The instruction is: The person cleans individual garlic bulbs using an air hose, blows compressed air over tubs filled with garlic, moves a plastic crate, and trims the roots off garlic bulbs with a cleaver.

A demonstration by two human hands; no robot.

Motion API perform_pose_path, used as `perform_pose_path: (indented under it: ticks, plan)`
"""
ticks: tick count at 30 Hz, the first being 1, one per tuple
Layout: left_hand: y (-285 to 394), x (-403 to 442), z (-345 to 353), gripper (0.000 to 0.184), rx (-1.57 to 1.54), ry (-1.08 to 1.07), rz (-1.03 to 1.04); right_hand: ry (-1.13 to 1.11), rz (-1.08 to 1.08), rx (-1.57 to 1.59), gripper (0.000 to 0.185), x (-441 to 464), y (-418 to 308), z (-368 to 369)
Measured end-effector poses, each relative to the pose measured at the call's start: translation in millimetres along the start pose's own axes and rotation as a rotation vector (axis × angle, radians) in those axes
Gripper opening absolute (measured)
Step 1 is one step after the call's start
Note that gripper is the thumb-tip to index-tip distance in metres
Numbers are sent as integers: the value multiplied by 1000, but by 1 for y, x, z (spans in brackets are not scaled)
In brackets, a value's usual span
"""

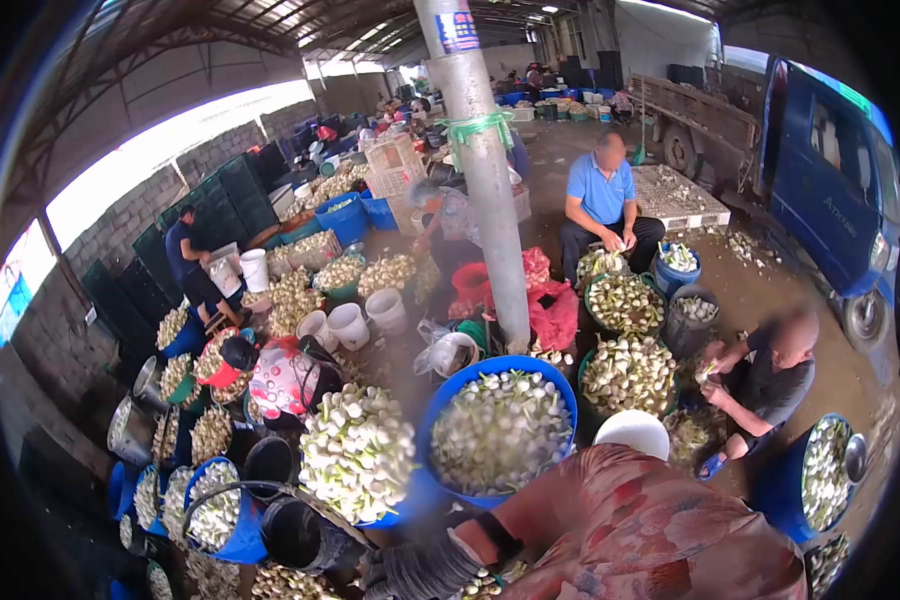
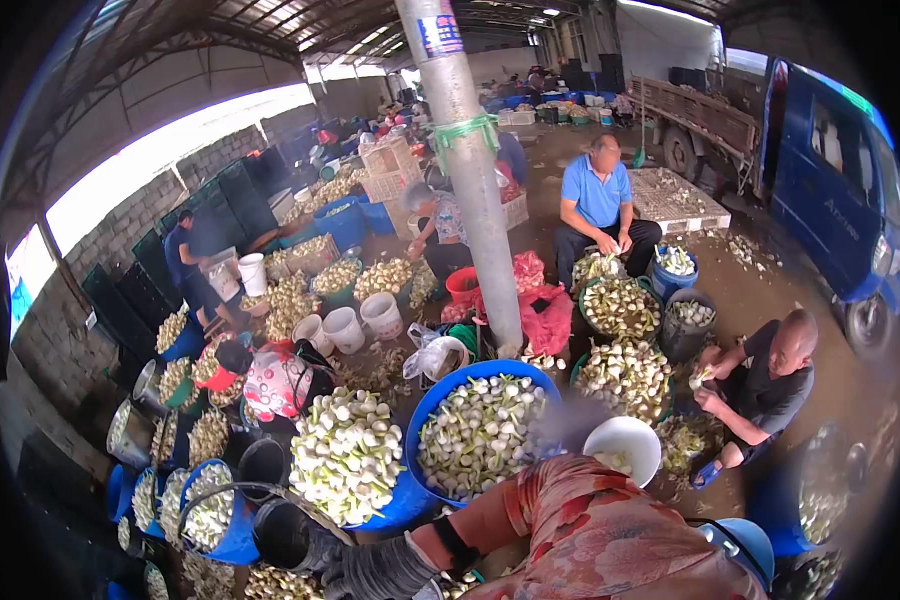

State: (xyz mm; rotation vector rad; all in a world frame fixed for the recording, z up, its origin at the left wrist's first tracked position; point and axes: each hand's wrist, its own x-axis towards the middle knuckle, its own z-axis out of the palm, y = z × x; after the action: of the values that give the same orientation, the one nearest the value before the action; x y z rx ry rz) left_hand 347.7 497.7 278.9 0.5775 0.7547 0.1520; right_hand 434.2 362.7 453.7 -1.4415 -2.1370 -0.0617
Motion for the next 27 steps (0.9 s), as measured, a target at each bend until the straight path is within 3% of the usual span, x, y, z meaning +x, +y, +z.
perform_pose_path:
  ticks: [7,15,20,21,22,23,24,27]
  plan:
    - [-26,9,85,39,167,-62,-7,-4,-12,38,24,-26,24,-18]
    - [-41,15,121,41,228,-67,-28,5,-30,55,29,-47,42,-39]
    - [-55,-17,55,43,60,-7,-48,64,-98,-18,32,-68,36,-45]
    - [-62,-28,35,43,30,4,-53,52,-131,-106,23,-79,32,-60]
    - [-72,-46,18,43,2,33,-59,-24,-43,-19,15,-81,28,-78]
    - [-77,-57,9,44,-24,48,-60,156,12,149,16,-91,34,-65]
    - [-79,-66,1,44,-58,72,-52,141,-50,-55,21,-98,34,-82]
    - [-85,-81,-20,45,-98,74,-24,222,94,-100,27,-118,32,-88]
